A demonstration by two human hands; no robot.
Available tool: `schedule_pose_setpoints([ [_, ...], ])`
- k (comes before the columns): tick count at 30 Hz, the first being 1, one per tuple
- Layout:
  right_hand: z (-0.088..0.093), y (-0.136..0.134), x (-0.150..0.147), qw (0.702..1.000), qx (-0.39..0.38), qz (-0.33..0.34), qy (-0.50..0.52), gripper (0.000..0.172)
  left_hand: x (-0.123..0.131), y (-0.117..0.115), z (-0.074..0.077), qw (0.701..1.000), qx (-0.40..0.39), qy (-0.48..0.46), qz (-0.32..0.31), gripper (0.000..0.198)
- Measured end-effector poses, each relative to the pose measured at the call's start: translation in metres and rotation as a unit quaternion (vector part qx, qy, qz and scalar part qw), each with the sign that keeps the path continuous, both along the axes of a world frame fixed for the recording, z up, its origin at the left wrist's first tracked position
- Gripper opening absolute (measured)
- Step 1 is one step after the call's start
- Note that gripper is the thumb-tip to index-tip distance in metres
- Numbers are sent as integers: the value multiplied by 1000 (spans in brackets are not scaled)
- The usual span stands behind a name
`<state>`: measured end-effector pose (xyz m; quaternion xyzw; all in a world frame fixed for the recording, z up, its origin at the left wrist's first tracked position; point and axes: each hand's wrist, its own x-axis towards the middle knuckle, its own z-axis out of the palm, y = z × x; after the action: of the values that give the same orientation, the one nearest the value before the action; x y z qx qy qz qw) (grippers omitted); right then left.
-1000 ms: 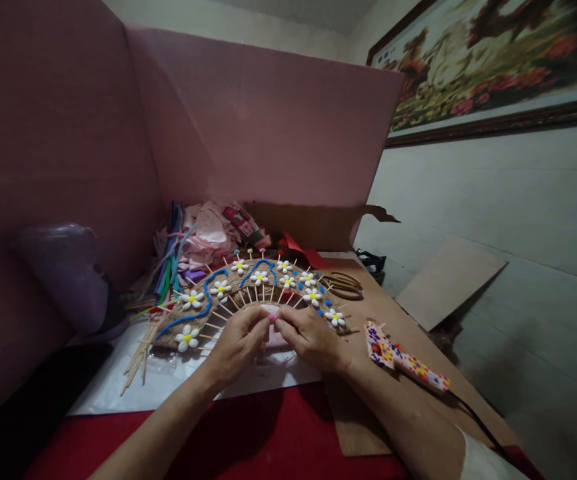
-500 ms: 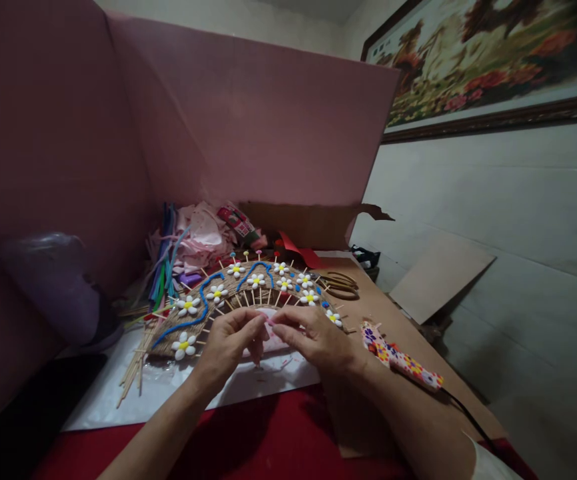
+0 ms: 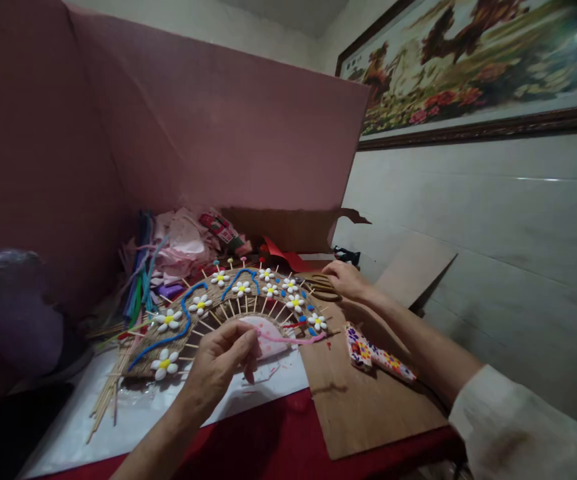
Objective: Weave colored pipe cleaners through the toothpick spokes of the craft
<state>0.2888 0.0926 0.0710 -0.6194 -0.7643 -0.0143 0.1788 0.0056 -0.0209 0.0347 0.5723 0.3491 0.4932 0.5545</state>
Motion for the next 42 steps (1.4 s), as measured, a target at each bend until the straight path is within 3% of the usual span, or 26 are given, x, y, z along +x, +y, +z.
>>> schedule_pose_setpoints([
  [4, -24, 29, 12, 997, -48, 14, -53, 18, 1, 2, -3, 996, -49, -68, 17, 19],
  [8, -37, 39, 8, 994, -71, 23, -80, 29, 1, 7, -2, 985, -107, -134, 23, 20],
  [12, -39, 47, 13, 994, -80, 20, -74, 40, -1, 11, 0, 981, -120, -152, 27, 22],
  [16, -30, 45, 32, 997, -61, 22, -38, 46, -4, 14, -1, 979, -129, -154, 43, 24],
  [19, -16, 28, 54, 999, -37, 11, -13, 49, -7, 15, -2, 971, -145, -176, 73, 24],
  [23, 4, -15, 82, 999, -17, -31, 23, 56, -8, 15, 0, 958, -153, -225, 92, 22],
  [26, 15, -59, 85, 974, -86, 14, 208, 62, -7, 12, 4, 954, -151, -246, 75, 20],
  [29, 22, -105, 68, 940, -156, 33, 301, 60, -7, 10, 9, 951, -152, -259, 75, 19],
  [33, 18, -149, 27, 921, -227, 80, 308, 34, -10, 8, 12, 945, -153, -278, 72, 16],
  [35, 11, -160, 8, 921, -239, 75, 298, 30, -11, 7, 12, 944, -153, -287, 62, 16],
  [42, 1, -166, -53, 945, -218, 119, 214, 46, -10, 6, 11, 940, -150, -305, 29, 15],
])
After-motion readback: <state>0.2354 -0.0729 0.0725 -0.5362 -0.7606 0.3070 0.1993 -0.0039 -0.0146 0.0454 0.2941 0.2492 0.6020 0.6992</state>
